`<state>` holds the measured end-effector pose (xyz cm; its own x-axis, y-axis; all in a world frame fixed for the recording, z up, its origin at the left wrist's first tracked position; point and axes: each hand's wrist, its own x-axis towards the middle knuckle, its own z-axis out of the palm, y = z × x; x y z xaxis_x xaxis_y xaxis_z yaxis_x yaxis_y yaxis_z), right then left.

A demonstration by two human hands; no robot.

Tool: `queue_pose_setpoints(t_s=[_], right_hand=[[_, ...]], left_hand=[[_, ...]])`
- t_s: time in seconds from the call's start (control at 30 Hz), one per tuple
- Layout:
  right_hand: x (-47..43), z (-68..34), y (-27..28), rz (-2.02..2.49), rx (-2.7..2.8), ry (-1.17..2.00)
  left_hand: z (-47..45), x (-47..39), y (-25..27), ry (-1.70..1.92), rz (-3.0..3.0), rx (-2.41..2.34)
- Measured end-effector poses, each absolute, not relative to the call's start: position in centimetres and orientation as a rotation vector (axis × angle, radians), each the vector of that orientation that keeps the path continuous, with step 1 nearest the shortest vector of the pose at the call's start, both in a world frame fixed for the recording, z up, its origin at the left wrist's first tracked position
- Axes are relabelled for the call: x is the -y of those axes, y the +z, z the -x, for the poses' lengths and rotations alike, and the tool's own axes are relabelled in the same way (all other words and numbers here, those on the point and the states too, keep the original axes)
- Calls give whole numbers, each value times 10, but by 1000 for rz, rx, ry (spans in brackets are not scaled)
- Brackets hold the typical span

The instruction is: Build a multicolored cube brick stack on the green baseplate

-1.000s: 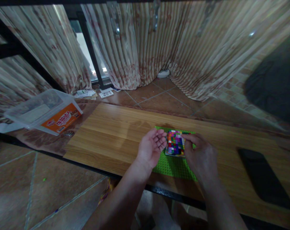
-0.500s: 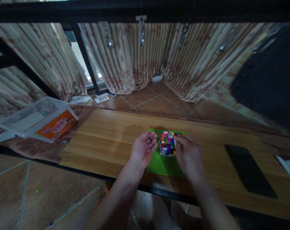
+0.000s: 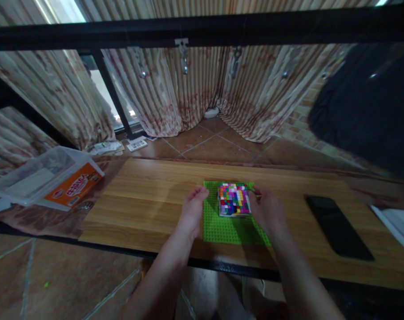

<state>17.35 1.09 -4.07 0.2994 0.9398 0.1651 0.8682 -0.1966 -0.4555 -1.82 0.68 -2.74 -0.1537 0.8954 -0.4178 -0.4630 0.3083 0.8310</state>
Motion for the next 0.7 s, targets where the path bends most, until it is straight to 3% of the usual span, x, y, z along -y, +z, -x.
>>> queue_pose_setpoints(t_s=[0.3, 0.7], right_hand=[[-4, -138, -21, 2166, 1689, 397], [15, -109, -42, 1790, 1769, 511]], left_hand=[[11, -3, -39, 1266, -748, -1348], [18, 7, -60, 1229, -1083, -1530]])
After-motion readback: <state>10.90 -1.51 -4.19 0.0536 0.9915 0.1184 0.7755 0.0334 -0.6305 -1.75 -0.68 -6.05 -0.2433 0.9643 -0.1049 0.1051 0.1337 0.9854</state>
